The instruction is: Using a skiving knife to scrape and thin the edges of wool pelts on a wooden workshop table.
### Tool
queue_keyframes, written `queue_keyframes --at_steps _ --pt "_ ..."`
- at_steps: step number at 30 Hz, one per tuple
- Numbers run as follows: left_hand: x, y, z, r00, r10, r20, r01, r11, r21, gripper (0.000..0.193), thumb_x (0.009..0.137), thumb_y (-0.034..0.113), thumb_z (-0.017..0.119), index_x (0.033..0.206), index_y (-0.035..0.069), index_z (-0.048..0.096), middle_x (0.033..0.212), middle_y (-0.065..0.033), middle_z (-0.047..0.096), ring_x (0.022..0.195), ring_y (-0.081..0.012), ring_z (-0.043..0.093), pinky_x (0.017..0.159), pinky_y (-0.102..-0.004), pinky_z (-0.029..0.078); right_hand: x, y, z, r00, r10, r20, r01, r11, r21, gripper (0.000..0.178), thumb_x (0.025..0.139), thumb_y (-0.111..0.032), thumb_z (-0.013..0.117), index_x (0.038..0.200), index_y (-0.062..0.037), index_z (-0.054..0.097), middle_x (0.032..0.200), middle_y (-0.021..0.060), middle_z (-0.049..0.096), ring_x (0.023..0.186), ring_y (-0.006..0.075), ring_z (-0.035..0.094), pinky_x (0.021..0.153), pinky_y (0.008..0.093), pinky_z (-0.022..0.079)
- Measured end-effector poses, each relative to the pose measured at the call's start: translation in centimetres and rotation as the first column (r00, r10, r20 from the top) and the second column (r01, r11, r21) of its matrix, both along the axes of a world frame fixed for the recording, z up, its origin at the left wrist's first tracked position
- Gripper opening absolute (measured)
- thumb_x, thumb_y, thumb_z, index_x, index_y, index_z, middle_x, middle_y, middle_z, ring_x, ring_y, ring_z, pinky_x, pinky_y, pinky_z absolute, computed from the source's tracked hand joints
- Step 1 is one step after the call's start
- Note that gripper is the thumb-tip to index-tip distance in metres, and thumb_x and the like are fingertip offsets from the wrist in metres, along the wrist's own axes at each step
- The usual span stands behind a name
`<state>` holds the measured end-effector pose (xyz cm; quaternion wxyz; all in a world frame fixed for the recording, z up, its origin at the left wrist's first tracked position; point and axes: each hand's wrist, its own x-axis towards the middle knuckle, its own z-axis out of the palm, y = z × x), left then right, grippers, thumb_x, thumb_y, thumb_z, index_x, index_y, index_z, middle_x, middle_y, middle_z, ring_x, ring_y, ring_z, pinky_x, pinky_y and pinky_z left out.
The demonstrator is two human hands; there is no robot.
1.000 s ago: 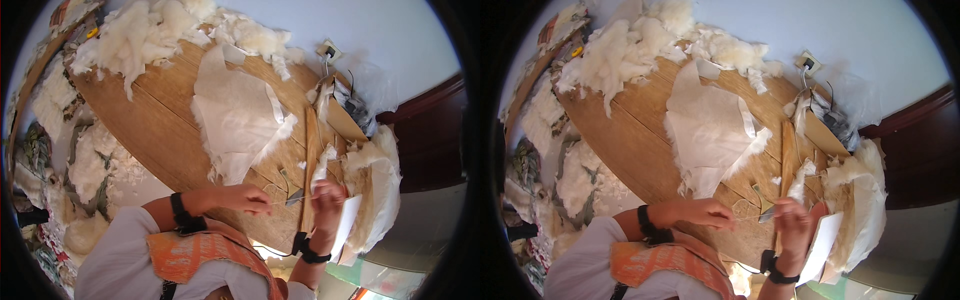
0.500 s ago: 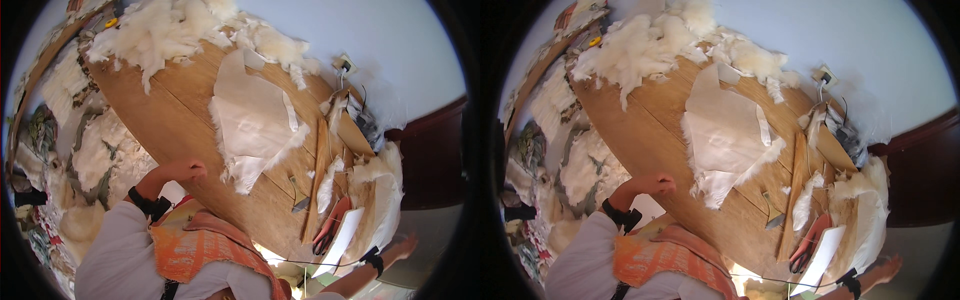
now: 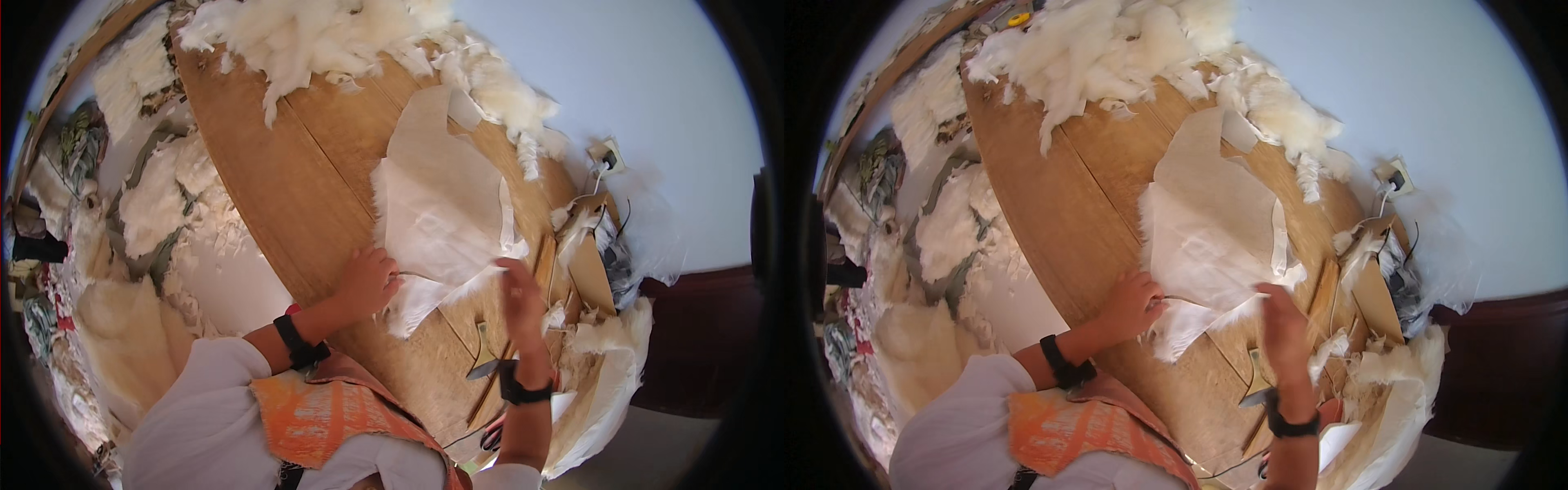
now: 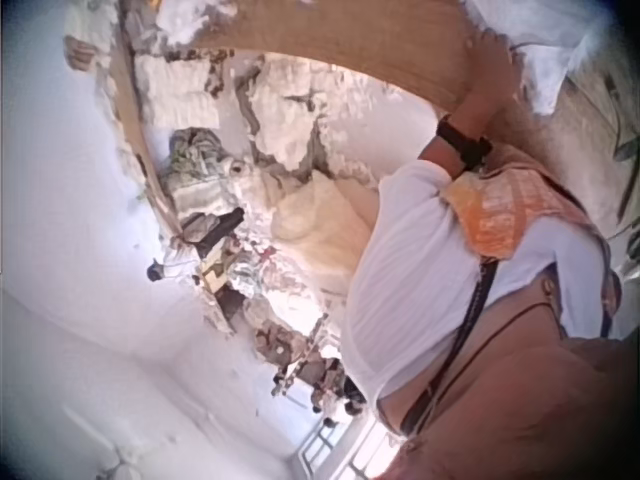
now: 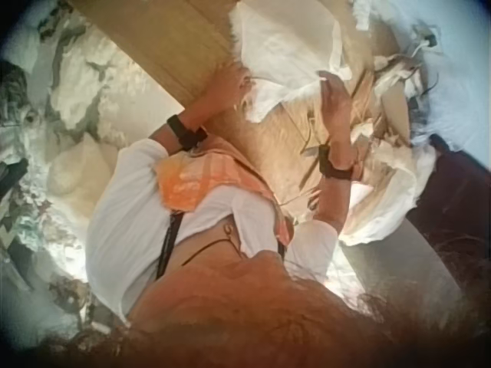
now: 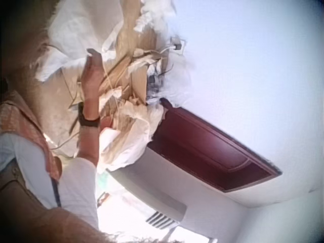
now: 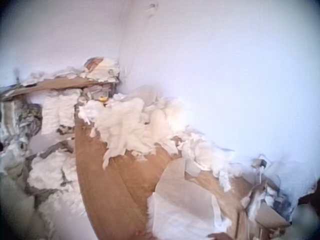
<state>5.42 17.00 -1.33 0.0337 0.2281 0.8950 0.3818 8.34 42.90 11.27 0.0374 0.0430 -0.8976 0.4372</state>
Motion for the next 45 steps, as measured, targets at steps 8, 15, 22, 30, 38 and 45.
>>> queue_keyframes --at_steps 8,15,22,30,38,45 --pt "0.1 0.4 -0.2 0.989 0.094 -0.114 -0.086 0.993 0.075 0.013 0.074 0.017 0.068 0.078 0.01 0.058 0.082 -0.0066 0.053 0.081 -0.025 0.053 0.075 -0.0408 0.037 -4.0 -5.9 -9.0 0.92 0.389 0.045 -0.38 0.862 0.335 0.024 0.077 -0.012 0.068 0.097 -0.0099 0.055 0.084 0.0076 0.054 0.081 0.0272 0.055 0.073 0.0391 0.044" --pt "-0.7 0.4 0.3 0.957 0.069 -0.281 -0.044 0.995 0.093 0.029 0.068 0.012 0.07 0.094 0.009 0.057 0.096 -0.0066 0.054 0.095 -0.027 0.053 0.08 -0.0403 0.039 -3.9 -5.4 -10.0 0.906 0.421 -0.04 -0.369 0.832 0.414 0.025 0.075 -0.012 0.069 0.095 -0.01 0.054 0.085 0.0063 0.054 0.082 0.0272 0.055 0.073 0.0382 0.043" --pt "-1.3 0.0 -0.4 0.976 -0.021 -0.215 0.045 0.993 0.107 0.036 0.066 0.014 0.071 0.1 0.012 0.057 0.103 -0.0046 0.053 0.1 -0.0245 0.05 0.083 -0.0399 0.038 -4.2 -5.2 -9.6 0.891 0.454 -0.033 -0.409 0.831 0.378 0.023 0.075 -0.013 0.068 0.092 -0.0104 0.053 0.085 0.0061 0.054 0.082 0.0265 0.054 0.073 0.0381 0.042" --pt "-1.7 0.3 -0.1 0.985 -0.003 -0.171 0.03 0.988 0.152 0.029 0.066 0.01 0.074 0.092 0.013 0.062 0.099 -0.0031 0.057 0.098 -0.0242 0.051 0.083 -0.0395 0.037 -4.5 -5.5 -10.1 0.873 0.482 -0.076 -0.394 0.789 0.472 0.017 0.078 -0.011 0.066 0.089 -0.0106 0.053 0.082 0.0053 0.053 0.08 0.0254 0.055 0.07 0.0363 0.044" --pt "-2.2 0.5 -0.5 0.997 0.053 0.054 -0.064 0.97 0.233 0.015 0.071 0.007 0.069 0.084 0.014 0.067 0.092 -0.0003 0.058 0.098 -0.0219 0.052 0.084 -0.0386 0.036 -5.7 -5.5 -8.6 0.906 0.409 0.106 -0.422 0.89 0.173 0.008 0.082 -0.004 0.06 0.087 -0.0074 0.055 0.081 0.0075 0.057 0.078 0.0285 0.057 0.07 0.0382 0.046" --pt "-2.3 0.2 -0.7 0.997 0.037 0.061 -0.05 0.971 0.235 0.015 0.072 0.007 0.068 0.084 0.014 0.067 0.092 -0.0002 0.058 0.098 -0.0216 0.052 0.085 -0.0386 0.035 -8.4 -4.9 -7.9 0.829 0.558 0.047 -0.544 0.782 0.303 0.012 0.079 -0.002 0.062 0.089 -0.0078 0.059 0.081 0.0085 0.057 0.081 0.0295 0.055 0.071 0.039 0.046"
